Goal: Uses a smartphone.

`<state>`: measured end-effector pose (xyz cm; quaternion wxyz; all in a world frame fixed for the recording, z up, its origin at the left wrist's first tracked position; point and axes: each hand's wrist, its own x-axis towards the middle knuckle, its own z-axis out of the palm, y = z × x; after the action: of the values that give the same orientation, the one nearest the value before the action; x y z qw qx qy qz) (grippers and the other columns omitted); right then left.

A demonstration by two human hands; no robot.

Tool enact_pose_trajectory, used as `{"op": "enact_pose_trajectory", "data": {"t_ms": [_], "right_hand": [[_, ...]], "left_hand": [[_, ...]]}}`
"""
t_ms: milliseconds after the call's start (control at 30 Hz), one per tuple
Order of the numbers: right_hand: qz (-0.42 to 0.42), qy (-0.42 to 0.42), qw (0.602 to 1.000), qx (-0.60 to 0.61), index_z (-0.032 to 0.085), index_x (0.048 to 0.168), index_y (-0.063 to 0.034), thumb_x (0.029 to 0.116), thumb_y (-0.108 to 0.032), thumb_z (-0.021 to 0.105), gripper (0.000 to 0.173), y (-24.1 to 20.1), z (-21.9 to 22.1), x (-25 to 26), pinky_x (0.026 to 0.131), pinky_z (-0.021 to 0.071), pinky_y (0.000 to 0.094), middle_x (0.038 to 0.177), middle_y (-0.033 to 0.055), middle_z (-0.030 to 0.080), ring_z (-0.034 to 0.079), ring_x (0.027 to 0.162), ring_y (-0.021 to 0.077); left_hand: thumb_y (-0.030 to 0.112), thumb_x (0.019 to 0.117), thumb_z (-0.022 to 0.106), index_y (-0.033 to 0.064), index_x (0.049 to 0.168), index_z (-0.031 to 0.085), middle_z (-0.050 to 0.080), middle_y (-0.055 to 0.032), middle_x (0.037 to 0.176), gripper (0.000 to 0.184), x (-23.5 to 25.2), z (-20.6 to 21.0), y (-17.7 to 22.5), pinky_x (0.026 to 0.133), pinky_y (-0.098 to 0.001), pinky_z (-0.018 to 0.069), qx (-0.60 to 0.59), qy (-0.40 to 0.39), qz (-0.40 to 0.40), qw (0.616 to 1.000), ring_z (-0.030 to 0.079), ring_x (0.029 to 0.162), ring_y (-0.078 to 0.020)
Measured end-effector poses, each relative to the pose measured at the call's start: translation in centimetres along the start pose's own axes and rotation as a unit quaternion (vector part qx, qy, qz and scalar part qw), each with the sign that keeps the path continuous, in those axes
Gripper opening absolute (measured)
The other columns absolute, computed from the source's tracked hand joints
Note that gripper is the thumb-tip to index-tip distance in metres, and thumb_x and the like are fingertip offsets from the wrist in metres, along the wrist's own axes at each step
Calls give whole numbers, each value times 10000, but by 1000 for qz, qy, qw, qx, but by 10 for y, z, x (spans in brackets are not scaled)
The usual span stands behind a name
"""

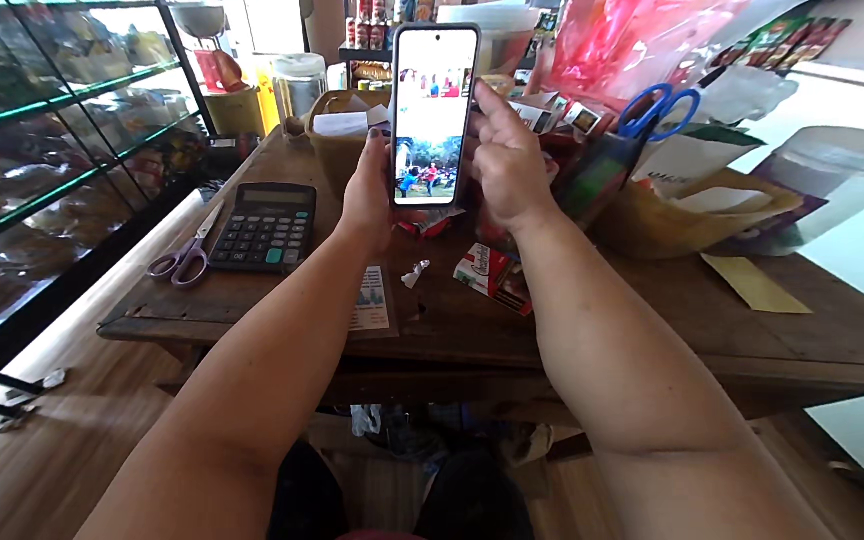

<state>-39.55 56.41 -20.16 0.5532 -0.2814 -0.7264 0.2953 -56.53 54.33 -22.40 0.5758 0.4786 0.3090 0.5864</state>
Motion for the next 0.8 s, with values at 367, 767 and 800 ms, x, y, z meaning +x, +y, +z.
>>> {"op": "enact_pose_trajectory", "data": {"t_ms": [367,767,800], "right_hand": [[0,-2,1000,9,218,1612,3,888,47,378,742,1,0,0,1049,535,350,1488,143,543,592,1300,166],[8,-2,1000,-3,212,1617,-12,896,47,379,743,0,-1,-1,1037,540,342,1493,141,535,595,1293,157],[8,-2,1000,-3,212,1618,-14,897,47,378,743,0,-1,-1,1040,537,340,1500,140,528,590,1298,155]], "left_hand": [[70,984,367,121,1404,505,662,-124,1132,445,0,4,1,572,-375,582,12,57,-5,998,696,831,-236],[263,1080,214,135,1363,530,691,-97,1115,443,-1,1,-2,591,-369,567,0,26,12,1000,700,870,-231],[283,1079,197,137,1347,541,693,-95,1113,460,-1,1,-1,591,-372,565,-5,27,11,1000,701,877,-233]]}}
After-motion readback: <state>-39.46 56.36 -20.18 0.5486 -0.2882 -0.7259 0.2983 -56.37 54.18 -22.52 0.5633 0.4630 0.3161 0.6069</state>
